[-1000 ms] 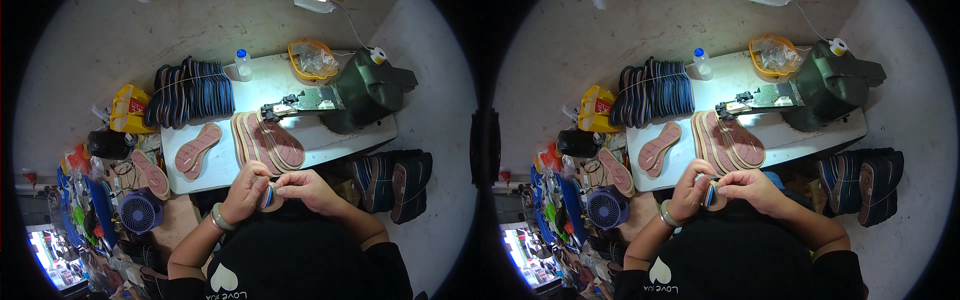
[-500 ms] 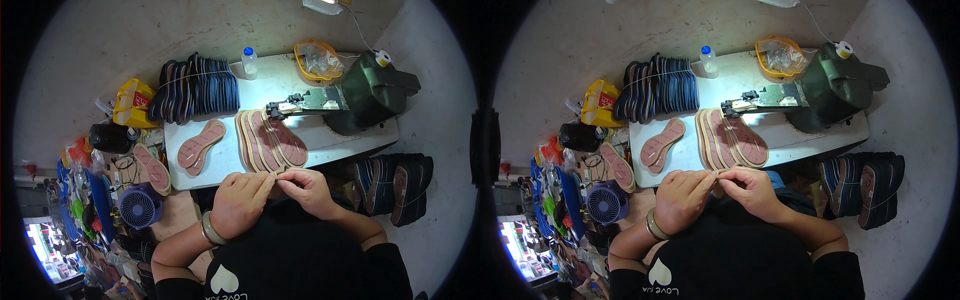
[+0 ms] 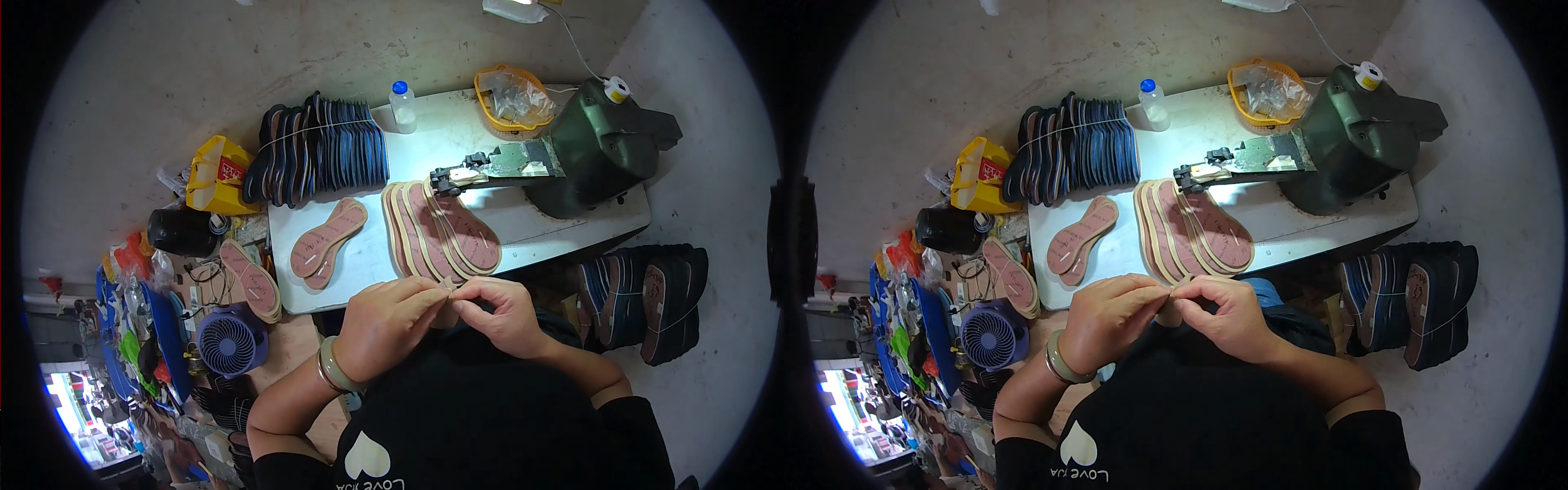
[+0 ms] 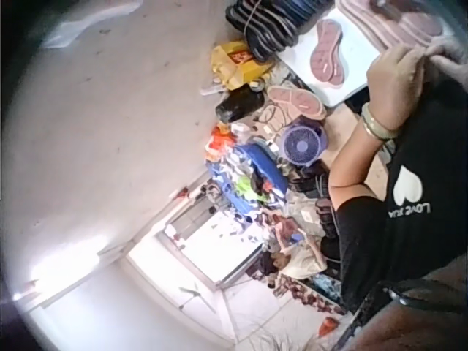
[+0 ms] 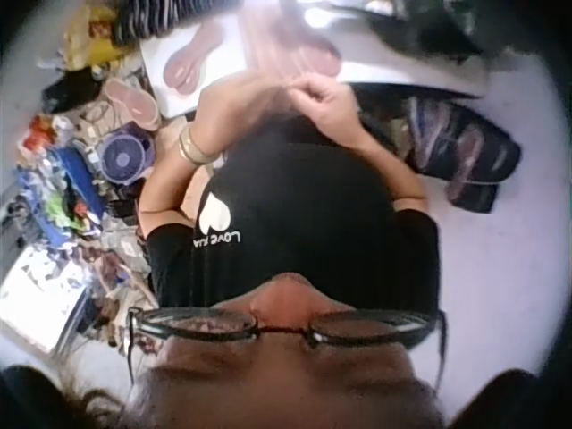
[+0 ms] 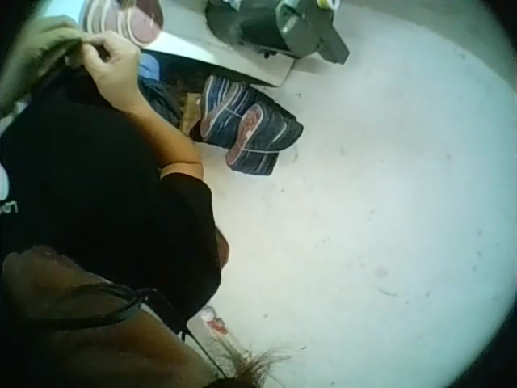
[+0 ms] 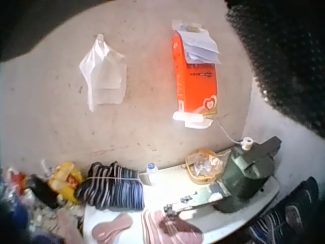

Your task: The person picks up a stack of shoe soles, places them on a workbench, and handles them one at a time. They press each sole against a machine, moving it along the edges, and then place the processed soles into a new stack.

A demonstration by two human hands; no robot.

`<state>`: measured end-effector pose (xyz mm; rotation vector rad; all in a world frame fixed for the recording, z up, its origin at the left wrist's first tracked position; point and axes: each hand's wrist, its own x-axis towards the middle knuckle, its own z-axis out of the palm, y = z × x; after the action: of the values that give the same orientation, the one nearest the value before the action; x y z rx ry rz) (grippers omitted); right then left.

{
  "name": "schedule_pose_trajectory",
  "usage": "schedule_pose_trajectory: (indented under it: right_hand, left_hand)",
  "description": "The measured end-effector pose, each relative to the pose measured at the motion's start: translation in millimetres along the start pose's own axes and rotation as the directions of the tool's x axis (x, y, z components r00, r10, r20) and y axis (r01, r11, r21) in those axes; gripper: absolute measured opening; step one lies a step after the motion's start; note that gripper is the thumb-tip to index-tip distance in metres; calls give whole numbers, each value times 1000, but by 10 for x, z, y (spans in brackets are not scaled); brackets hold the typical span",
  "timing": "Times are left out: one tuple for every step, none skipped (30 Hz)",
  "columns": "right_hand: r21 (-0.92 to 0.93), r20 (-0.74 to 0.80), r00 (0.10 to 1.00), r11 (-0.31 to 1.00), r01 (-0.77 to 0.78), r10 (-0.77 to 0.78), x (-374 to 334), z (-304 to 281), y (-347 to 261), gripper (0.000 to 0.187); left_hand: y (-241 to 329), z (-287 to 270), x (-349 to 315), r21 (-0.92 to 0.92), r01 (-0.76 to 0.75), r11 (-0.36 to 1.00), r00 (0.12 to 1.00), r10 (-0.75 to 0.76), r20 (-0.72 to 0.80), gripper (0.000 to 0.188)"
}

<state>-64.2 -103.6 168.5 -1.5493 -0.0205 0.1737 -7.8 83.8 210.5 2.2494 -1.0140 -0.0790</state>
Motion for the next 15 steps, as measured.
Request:
schedule_pose_trajectory:
  right_hand:
    - [0,-4,1000,1000,0,0,0,3,-3,11]
    - [20,-12,1000,1000,-23,23,2,6,-5,11]
    - [41,-19,999,998,-46,47,4,9,-7,11]
    - [41,-19,999,998,-45,46,5,11,-19,11]
    - [9,-15,1000,1000,-25,25,7,11,-33,9]
    - [-24,-10,1000,1000,-5,5,9,12,-41,7]
    - [-24,-13,1000,1000,-6,5,10,14,-35,7]
    - [-44,-10,1000,999,29,-30,12,16,-23,8]
    - [-64,-7,998,996,64,-65,12,18,-13,8]
    - [-64,-9,998,996,64,-65,9,23,-10,8]
    - [-98,-12,996,991,88,-90,6,29,-8,9]
    - [-132,-14,993,985,112,-115,3,33,-9,10]
    - [-131,-14,993,985,112,-115,6,36,-9,10]
    - [-110,-15,997,991,79,-81,9,37,-11,10]
    - [-89,-15,999,995,46,-47,13,39,-12,10]
  left_hand:
    - [-7,-1,-8,-14,12,1000,1000,-12,8,18]
    - [-14,-2,-9,-28,24,999,1000,-23,17,16]
    - [-21,-2,-1,-30,20,999,1000,-20,19,16]
    - [-18,-6,6,11,-18,1000,1000,18,8,18]
    - [-14,-9,11,52,-56,997,998,57,-2,20]
    - [-2,-13,15,53,-56,997,998,57,-3,20]
    - [8,-16,23,59,-71,996,997,71,-2,21]
    - [11,-17,27,64,-85,994,996,85,-2,21]
    - [6,-14,22,63,-86,994,996,86,-1,21]
    - [5,-10,14,64,-81,995,997,81,8,21]
    - [2,-6,7,64,-76,995,997,75,16,22]
    - [-2,-1,2,64,-77,995,997,76,17,22]
    - [-12,4,-5,75,-87,993,996,87,8,21]
    - [-21,6,-10,87,-96,992,995,97,-2,21]
    - [-29,2,-12,89,-96,991,995,96,-2,21]
